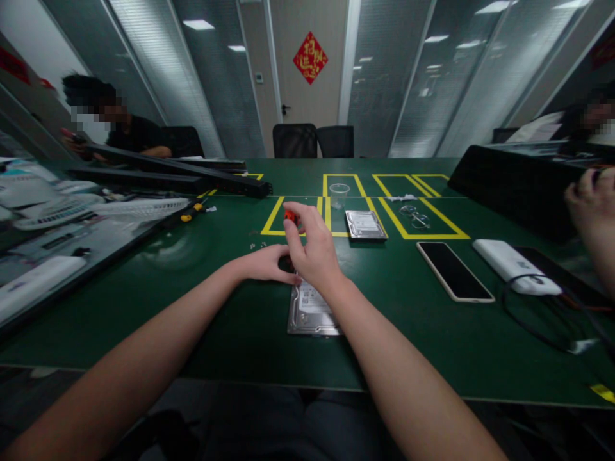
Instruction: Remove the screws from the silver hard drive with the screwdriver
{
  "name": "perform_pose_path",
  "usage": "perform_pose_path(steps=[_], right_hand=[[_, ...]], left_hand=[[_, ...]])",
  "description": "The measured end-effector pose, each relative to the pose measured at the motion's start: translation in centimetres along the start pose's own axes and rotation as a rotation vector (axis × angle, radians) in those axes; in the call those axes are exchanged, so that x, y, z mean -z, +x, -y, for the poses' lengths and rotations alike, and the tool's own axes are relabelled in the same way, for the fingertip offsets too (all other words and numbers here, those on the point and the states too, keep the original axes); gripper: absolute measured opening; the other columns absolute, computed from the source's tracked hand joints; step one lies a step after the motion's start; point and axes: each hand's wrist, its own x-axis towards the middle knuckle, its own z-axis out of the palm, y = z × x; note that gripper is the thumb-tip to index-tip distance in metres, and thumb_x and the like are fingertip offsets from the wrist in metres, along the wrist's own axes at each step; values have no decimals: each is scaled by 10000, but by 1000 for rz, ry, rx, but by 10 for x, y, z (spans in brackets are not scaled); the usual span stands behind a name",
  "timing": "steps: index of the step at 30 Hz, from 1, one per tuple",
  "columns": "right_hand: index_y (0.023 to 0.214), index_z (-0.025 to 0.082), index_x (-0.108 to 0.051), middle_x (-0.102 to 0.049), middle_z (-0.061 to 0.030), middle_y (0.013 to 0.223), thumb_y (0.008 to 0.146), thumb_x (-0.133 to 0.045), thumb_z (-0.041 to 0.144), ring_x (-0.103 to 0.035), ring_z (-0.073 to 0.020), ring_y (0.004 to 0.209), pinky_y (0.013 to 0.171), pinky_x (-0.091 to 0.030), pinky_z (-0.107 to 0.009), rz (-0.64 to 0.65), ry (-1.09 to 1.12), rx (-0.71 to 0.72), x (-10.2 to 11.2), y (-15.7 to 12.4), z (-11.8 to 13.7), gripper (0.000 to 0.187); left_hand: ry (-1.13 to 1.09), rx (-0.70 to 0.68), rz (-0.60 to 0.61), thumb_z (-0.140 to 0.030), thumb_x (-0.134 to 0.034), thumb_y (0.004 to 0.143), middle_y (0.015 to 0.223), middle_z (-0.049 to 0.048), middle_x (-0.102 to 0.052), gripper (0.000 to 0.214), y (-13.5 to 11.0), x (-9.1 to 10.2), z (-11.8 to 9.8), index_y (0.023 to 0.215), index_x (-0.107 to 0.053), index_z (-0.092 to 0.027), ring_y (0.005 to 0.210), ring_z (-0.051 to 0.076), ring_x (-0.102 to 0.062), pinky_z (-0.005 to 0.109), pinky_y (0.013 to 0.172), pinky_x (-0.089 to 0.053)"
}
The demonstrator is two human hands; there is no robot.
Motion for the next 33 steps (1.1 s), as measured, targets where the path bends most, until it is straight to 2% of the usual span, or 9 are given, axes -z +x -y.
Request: perform_pose_path(steps=[21, 30, 33], right_hand=[[1253, 268, -607, -689, -58, 1110, 1026, -585, 254, -669, -208, 968, 774, -558, -373, 0, 8, 10, -2, 1, -5, 229], [1258, 277, -611, -729, -54, 1154, 1023, -597, 276, -705, -219, 997, 826, -579, -404, 15, 42, -41, -1, 0, -1, 236], [1298, 271, -622, -728, -61, 1217, 1059, -517, 278, -707, -219, 1058, 891, -590, -424, 18, 65, -56, -1, 0, -1, 261]], left_hand=[[10, -15, 2, -628, -837, 725, 1072, 90, -734, 629, 1, 0, 0, 1154, -704, -187, 935, 278, -676, 374, 792, -500], [-8, -2, -7, -603, -852, 707, 1074, 91, -729, 616, 0, 0, -1, 1141, -711, -189, 944, 285, -671, 393, 809, -505], [-8, -8, -9, -598, -856, 703, 1042, 89, -733, 593, 1, 0, 1, 1107, -720, -185, 936, 284, -672, 395, 817, -507]])
